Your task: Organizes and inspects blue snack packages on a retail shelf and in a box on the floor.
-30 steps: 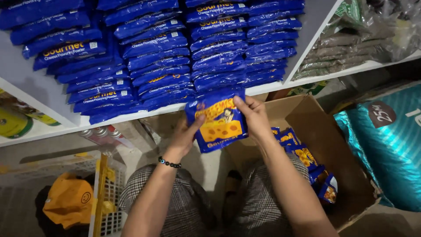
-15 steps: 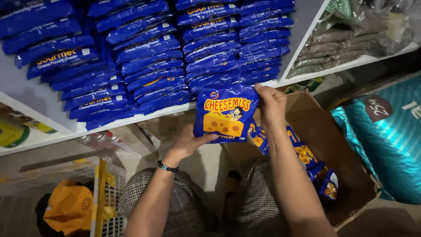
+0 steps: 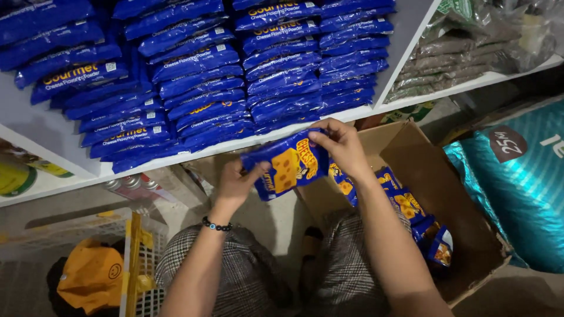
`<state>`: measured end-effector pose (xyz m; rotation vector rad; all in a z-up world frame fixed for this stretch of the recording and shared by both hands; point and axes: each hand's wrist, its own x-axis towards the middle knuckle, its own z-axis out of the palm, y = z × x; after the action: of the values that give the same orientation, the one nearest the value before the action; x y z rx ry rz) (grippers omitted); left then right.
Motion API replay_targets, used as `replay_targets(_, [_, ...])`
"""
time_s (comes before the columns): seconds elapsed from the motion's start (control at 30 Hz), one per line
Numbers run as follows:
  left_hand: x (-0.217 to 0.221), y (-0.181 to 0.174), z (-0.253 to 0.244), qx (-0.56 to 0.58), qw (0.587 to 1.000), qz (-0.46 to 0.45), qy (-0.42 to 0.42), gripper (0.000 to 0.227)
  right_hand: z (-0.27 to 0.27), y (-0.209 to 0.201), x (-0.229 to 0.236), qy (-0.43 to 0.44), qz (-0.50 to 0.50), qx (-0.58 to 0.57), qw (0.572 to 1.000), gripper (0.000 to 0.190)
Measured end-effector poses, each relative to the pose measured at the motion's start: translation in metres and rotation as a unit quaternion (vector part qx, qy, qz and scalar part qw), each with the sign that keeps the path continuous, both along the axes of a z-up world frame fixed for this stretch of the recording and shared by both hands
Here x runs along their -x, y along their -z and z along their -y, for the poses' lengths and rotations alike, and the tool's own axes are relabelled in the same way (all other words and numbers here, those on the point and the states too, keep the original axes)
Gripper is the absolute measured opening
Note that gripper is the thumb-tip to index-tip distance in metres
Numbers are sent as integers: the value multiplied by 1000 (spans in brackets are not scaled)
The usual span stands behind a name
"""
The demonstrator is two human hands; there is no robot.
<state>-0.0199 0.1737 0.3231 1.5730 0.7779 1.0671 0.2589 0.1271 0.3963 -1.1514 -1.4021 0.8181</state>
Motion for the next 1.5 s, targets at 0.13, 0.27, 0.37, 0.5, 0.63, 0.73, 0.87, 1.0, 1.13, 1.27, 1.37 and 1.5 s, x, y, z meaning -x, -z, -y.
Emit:
replay_targets(0.13, [2, 14, -3, -40, 991, -16, -128, 55, 6, 4, -3, 16, 16, 65, 998, 22])
replay_targets(0.27, [9, -29, 24, -111, 959, -102, -238, 54, 14, -7, 4, -54, 30, 84, 995, 23])
replay_targets(0.37, [7, -68, 38, -272, 923, -13, -272, 55, 13, -6, 3, -106, 64, 42, 991, 23])
replay_targets(0.5, [13, -60, 30, -209, 944, 53, -249, 50, 11, -1, 9, -150, 75, 10, 986, 24])
replay_targets(0.63, [9, -71, 45, -198, 944, 90, -248, 46, -2, 19, 6, -59, -47, 90, 993, 22])
replay_targets(0.73, [7, -79, 46, -256, 929, 76, -255, 43, -5, 13, 5, -44, -113, 101, 987, 22])
replay_targets(0.87, [22, -42, 24, -259, 920, -103, -276, 34, 5, 3, -1, -41, 55, 67, 995, 27])
replay_targets(1.0, [25, -13, 12, -389, 874, -175, -231, 34, 13, -10, 26, -65, 216, 111, 968, 32])
replay_targets(1.13, [17, -34, 24, -523, 794, -274, -145, 18, 19, -5, 62, -119, 272, 26, 954, 35])
replay_targets(1.27, [9, -52, 35, -474, 841, -231, -125, 15, 23, -11, 70, -108, 301, 6, 948, 28])
replay_targets(1.37, [9, -44, 34, -480, 833, -243, -129, 15, 22, -10, 62, -153, 269, -25, 951, 25])
replay_targets(1.5, [17, -41, 33, -487, 838, -194, -153, 10, 10, 6, 30, -176, 205, 9, 963, 24])
